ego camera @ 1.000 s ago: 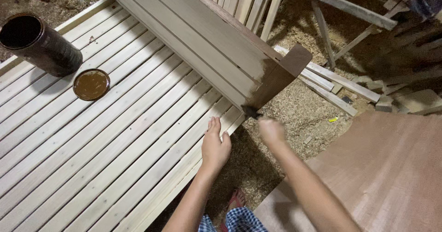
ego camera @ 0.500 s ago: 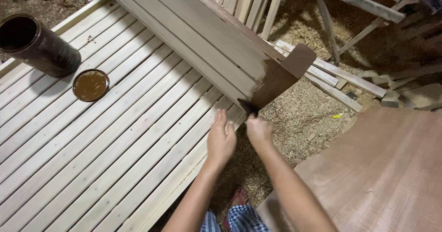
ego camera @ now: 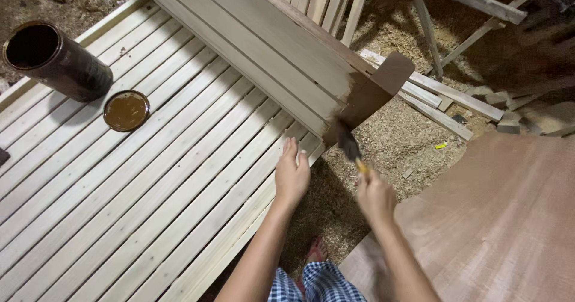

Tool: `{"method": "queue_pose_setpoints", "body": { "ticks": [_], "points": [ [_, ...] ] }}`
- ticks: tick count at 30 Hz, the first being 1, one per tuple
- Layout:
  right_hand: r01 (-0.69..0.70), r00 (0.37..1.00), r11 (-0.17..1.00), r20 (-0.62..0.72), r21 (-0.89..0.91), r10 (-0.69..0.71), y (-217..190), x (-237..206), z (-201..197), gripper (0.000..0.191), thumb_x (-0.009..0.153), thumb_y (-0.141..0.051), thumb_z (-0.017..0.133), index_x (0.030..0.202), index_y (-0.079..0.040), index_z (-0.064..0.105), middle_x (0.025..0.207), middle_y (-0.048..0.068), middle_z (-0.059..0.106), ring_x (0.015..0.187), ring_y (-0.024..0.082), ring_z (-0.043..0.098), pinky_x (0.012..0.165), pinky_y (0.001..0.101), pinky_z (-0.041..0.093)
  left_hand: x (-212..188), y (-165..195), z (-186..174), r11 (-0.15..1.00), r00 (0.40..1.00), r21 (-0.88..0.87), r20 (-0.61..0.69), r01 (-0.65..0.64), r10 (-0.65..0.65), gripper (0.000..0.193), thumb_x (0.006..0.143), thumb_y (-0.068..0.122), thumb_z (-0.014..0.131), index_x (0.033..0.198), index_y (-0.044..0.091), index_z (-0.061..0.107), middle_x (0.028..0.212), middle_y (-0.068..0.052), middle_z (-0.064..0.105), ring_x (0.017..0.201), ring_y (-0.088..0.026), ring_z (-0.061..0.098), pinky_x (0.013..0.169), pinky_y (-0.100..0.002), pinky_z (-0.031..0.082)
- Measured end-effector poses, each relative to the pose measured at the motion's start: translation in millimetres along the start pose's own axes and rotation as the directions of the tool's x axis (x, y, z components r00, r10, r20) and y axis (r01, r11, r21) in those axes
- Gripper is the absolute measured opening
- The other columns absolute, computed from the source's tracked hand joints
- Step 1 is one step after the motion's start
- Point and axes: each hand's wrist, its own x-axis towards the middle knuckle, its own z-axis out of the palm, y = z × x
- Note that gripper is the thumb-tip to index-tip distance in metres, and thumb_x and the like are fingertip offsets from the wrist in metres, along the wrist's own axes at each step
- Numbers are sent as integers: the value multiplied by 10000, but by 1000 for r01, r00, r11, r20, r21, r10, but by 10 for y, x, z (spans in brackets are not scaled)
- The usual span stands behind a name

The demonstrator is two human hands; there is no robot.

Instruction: The person applies brown wood stain with a brush to the slatted frame and edges of a wooden bench, dipping the brush into a stain can between sections and working across the back panel, side rails, and lower frame surfaces.

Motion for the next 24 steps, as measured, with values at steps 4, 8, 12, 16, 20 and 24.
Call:
{"method": "queue_pose_setpoints", "body": {
  "ticks": [4, 8, 12, 16, 20, 24],
  "points": [
    [-575, 809, 700, 418, 423, 413, -103, -55, 488, 311, 1049, -293, 560, 1211, -69, 704, 763, -25, 682, 476, 49, 459, 415, 197, 345, 29, 53, 43, 999, 999, -28, -35, -40, 39, 557, 1020, 251, 474, 1488, -47, 440, 1580, -253, 381, 1505, -341, 339, 1242, -394, 234],
    [-707, 671, 90, 624, 702, 401, -178, 177, 980, 167, 1045, -207, 546, 1094, -72, 633, 744, 4, 594, 487, 64, 389, 397, 239, 285, -92, -142, -14, 999, 999, -29, -37, -41, 40, 550, 992, 223, 498, 1465, -56, 468, 1557, -261, 414, 1496, -342, 350, 1227, -390, 242],
    [-675, 591, -380, 772, 632, 234, -338, 478, 1111, 202, 1058, -270, 452, 1000, -118, 572, 696, -40, 536, 462, 42, 346, 369, 208, 250, -228, -404, -123, 1000, 999, 14, -43, -14, 15, 540, 992, 205, 503, 1459, -63, 468, 1548, -270, 424, 1492, -337, 361, 1223, -390, 264],
    [-570, 673, -384, 681, 726, 289, -539, 598, 1014, 234, 1065, -169, 415, 1130, -43, 601, 724, 5, 557, 493, 47, 382, 376, 199, 289, -321, -532, -195, 997, 999, 70, -21, 43, -42, 541, 993, 205, 505, 1458, -68, 462, 1549, -275, 410, 1492, -351, 351, 1214, -396, 266],
    [-524, 742, -108, 515, 845, 430, -706, 296, 632, 213, 1044, -133, 469, 1140, -27, 627, 766, 43, 610, 511, 63, 444, 388, 207, 337, -288, -465, -197, 997, 999, 66, -17, 32, -31, 542, 995, 206, 503, 1461, -69, 461, 1548, -275, 414, 1493, -357, 351, 1214, -398, 270],
    [-564, 773, 68, 497, 823, 395, -684, -49, 495, 229, 1036, -165, 493, 1139, -55, 666, 756, 62, 593, 485, 77, 417, 381, 211, 335, -175, -241, -106, 1000, 1000, 21, -18, -22, 23, 551, 999, 206, 502, 1471, -71, 444, 1555, -273, 405, 1493, -355, 346, 1225, -403, 245]
  ]
}}
